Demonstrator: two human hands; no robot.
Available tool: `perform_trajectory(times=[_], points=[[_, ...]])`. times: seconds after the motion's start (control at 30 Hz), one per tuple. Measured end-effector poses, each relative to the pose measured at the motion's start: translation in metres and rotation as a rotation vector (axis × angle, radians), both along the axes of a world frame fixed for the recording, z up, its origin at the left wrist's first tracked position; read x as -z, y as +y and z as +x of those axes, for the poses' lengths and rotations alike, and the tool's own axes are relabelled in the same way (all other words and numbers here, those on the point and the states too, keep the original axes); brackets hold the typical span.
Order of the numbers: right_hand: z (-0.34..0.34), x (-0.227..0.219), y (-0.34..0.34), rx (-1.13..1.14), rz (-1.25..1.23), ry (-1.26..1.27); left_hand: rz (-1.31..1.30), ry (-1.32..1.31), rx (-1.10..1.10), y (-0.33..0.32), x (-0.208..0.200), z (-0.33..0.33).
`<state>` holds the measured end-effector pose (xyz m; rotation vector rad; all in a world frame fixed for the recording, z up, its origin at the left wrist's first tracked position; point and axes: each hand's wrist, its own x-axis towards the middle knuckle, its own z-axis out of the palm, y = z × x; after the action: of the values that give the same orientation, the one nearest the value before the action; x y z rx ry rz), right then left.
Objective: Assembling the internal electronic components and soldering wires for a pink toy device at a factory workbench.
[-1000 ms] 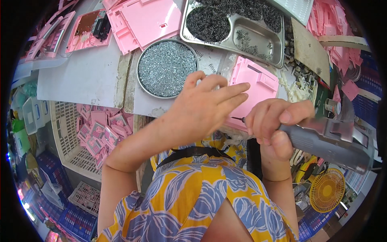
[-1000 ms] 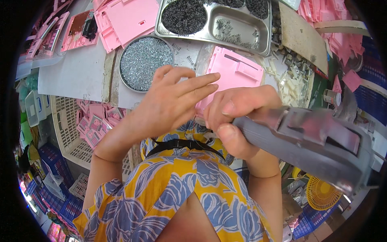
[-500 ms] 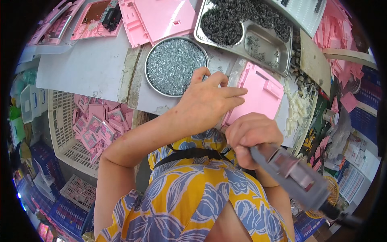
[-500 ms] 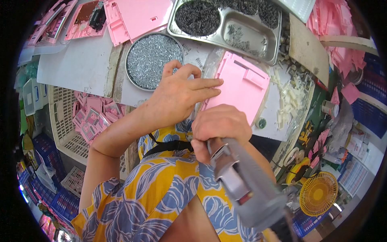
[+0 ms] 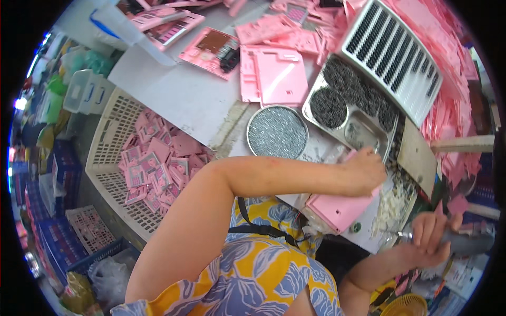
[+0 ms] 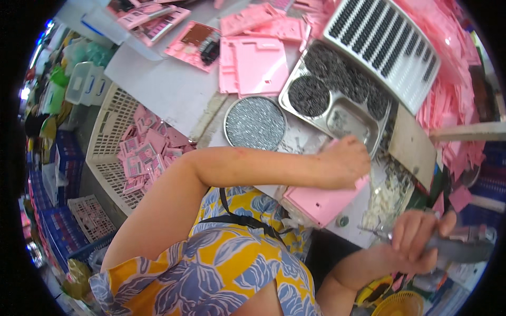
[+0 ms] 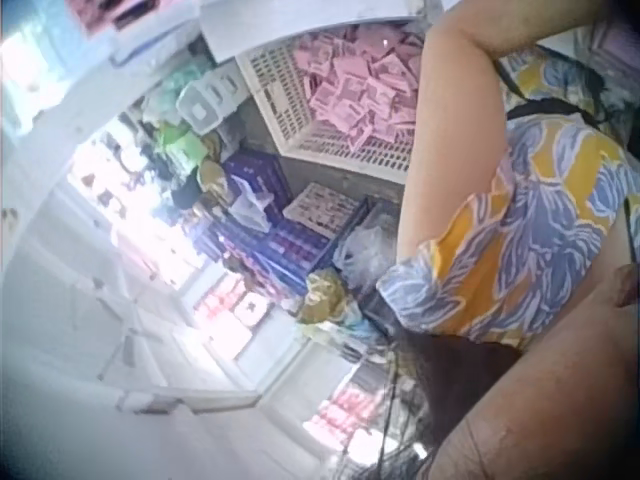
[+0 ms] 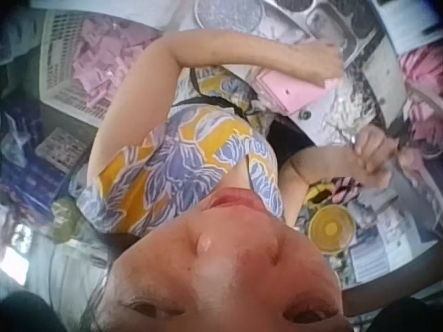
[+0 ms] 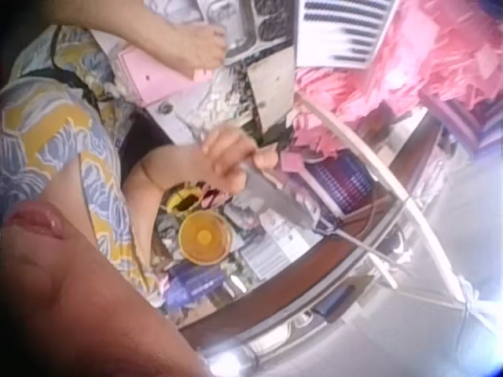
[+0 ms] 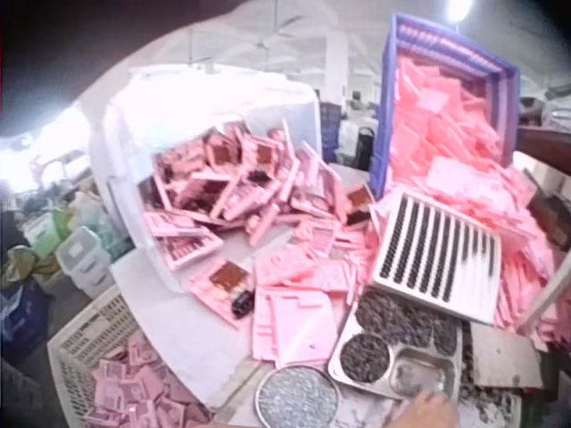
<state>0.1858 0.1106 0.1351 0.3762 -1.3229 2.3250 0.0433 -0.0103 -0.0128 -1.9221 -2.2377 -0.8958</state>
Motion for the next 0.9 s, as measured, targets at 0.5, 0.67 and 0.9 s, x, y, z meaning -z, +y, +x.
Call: perform_trajectory(times=[0.5, 0.67, 0.9], points=[[0.015, 0.049, 0.06, 0.44, 0.421, -0.295, -0.67, -0.233, -1.135, -0.445, -0.051, -0.048], [-0.006, 0.047, 0.052, 0.441, 0.479, -0.304, -0.049, -0.004, -0.888, -0.361, -0.026, -0.142], [-0.001, 0.049, 0.051, 0.504, 0.522, -0.338, -0.869, 0.05, -0.753, -0.291, -0.019, -0.363]])
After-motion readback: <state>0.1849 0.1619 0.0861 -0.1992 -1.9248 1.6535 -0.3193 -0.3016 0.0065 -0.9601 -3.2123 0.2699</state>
